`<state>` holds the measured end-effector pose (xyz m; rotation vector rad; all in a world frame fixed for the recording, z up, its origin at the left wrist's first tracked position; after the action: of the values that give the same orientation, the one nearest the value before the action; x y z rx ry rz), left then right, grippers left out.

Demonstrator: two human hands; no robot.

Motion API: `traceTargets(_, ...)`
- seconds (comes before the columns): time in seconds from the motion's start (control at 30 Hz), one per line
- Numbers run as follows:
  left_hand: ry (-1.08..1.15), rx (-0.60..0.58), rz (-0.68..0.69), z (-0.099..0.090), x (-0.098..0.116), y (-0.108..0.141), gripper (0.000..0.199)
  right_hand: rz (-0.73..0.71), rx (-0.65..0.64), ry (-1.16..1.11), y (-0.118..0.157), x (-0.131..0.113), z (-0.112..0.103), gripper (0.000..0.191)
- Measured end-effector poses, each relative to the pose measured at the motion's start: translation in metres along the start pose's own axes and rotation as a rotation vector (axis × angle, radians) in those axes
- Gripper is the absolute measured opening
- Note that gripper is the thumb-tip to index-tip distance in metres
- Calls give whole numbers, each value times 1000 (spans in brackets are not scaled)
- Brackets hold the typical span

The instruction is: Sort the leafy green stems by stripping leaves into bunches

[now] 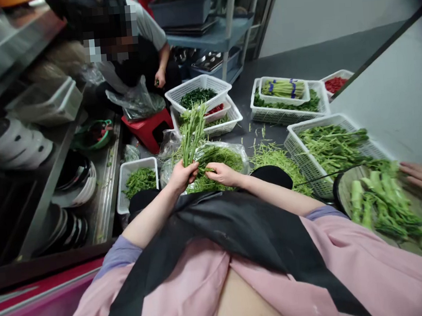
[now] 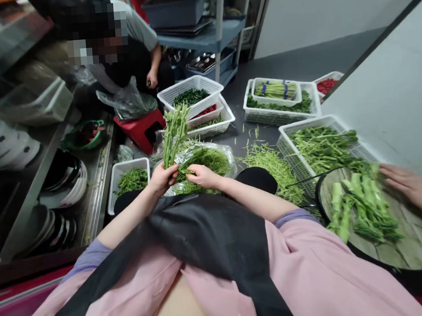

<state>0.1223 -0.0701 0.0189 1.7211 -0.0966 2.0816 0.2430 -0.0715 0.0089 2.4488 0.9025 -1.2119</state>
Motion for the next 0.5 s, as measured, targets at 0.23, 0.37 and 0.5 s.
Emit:
traceTargets(0.23,20,43,-19,0,-8,4,44,-27,-59,288,5,-4,13,18)
traceTargets(0.37,15,42,-21,-1,-16,5,44,6,-66,362,6,-3,22,20)
traceTargets(0.5,-2,80,19,0,-19,6,42,79,27,302,2,0,25,17)
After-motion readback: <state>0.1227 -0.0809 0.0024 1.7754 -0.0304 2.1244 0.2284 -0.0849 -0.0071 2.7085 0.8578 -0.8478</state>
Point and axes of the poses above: each hand's wrist, its own y-axis away from the middle knuckle, its own z-axis out of the palm, x = y × z, the point moved 7 cm from there along -y, towards the middle knuckle, and after that the axes turned 6 degrees about -x, right-handed, at the moved point
